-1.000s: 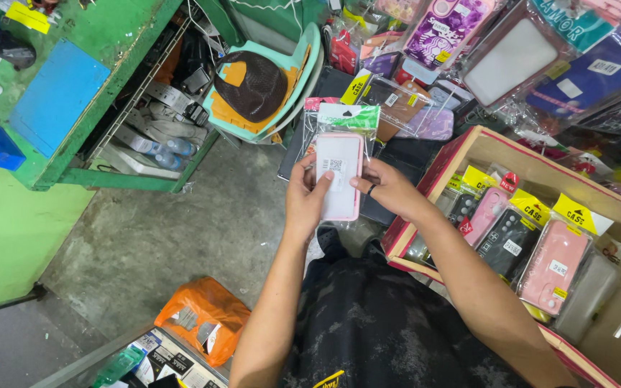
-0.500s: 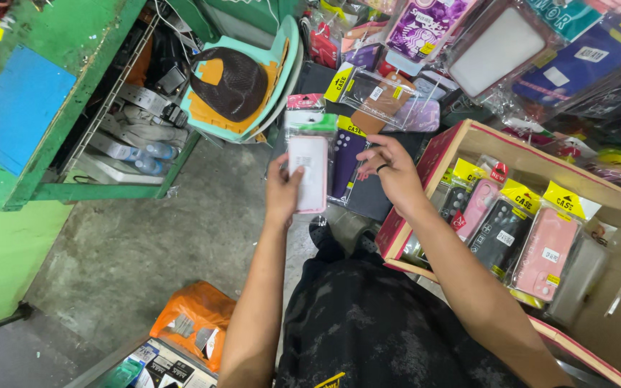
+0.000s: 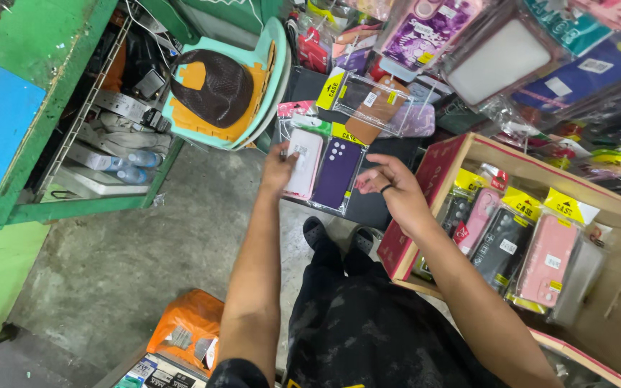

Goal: The person sorts through a box of mobile phone cases, removes cases from their plastic packaging to check them, and places the items back into the box and onto nearby display shelves.

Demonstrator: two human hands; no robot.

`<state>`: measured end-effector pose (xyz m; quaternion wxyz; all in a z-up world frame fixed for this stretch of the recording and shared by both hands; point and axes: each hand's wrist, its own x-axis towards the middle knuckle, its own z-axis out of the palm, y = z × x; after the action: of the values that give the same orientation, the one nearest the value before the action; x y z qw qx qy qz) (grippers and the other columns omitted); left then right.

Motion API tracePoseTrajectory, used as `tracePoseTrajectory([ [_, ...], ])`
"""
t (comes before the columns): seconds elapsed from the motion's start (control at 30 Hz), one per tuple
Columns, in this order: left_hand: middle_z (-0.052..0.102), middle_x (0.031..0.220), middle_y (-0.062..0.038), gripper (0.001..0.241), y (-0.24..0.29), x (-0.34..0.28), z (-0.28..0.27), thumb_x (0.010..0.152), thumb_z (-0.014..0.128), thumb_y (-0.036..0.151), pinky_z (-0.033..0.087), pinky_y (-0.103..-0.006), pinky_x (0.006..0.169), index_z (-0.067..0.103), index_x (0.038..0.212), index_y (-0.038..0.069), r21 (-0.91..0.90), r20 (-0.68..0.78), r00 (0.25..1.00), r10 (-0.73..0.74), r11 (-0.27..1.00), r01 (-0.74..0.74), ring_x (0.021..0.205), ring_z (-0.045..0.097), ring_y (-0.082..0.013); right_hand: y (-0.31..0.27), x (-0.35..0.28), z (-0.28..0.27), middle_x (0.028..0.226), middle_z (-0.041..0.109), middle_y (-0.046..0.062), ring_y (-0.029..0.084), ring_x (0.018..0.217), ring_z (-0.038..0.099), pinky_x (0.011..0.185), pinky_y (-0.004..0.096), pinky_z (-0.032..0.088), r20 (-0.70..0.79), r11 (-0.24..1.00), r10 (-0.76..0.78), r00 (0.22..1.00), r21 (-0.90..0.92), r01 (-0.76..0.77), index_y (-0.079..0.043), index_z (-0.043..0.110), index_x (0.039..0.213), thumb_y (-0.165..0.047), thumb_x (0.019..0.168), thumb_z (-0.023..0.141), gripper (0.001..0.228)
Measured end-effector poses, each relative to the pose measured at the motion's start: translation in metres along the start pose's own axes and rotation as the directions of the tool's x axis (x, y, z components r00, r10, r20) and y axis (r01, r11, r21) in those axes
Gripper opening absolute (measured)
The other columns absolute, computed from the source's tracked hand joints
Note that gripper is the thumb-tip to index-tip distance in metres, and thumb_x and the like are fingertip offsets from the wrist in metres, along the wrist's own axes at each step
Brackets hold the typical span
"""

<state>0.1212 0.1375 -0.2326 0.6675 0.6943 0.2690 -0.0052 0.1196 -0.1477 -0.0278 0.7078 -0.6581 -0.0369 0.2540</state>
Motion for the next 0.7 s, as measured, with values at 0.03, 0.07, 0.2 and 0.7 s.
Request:
tracePoseTrajectory([
  [0.03,0.074,0.101,-0.015,0.041,-0.001,0.003,0.001,0.092,0.073,0.013,0.056,-0.0329,0.072,0.061,0.131,0.003,-0.001,-0.003,1.000,0.001,1.000,-0.001,0.082,0.068,-0.0194,-0.001,0.001,0.001,0.108,0.070,0.014,0.017,0.093,0.068,0.090,0.033,0.055,0.003,1.000,-0.001,1.000,-0.001,0.001,0.000,0.051,0.140,-0.006,0.104,0.051,0.036],
  [0.07,0.074,0.104,-0.017,0.043,-0.001,0.004,0.002,0.090,0.074,0.016,0.056,-0.0353,0.078,0.063,0.130,0.003,0.186,-0.058,0.998,0.028,0.982,-0.017,0.087,0.071,-0.0242,-0.003,0.000,0.002,0.109,0.070,0.014,0.018,0.093,0.067,0.090,0.033,0.055,-0.007,1.000,0.015,1.000,-0.027,-0.015,0.000,0.051,0.140,-0.007,0.104,0.051,0.036],
  [0.2,0.069,0.118,-0.023,0.043,0.008,-0.001,0.004,0.089,0.075,0.022,0.051,-0.0448,0.096,0.066,0.128,0.005,0.544,-0.121,0.948,0.295,0.818,-0.185,0.110,0.066,-0.0410,-0.007,-0.001,0.003,0.110,0.073,0.015,0.018,0.093,0.067,0.090,0.033,0.054,-0.019,0.996,0.048,0.999,-0.081,-0.049,0.000,0.052,0.139,-0.007,0.103,0.052,0.037],
  [0.7,0.059,0.130,-0.013,0.046,0.044,-0.035,0.012,0.088,0.073,0.035,0.037,-0.0534,0.104,0.065,0.131,0.021,0.684,-0.209,0.971,0.119,0.727,0.058,0.126,0.050,-0.0346,-0.018,-0.007,0.008,0.111,0.074,0.014,0.017,0.094,0.067,0.092,0.033,0.054,-0.027,0.989,0.040,0.999,-0.139,-0.044,0.001,0.055,0.135,-0.012,0.104,0.054,0.033],
])
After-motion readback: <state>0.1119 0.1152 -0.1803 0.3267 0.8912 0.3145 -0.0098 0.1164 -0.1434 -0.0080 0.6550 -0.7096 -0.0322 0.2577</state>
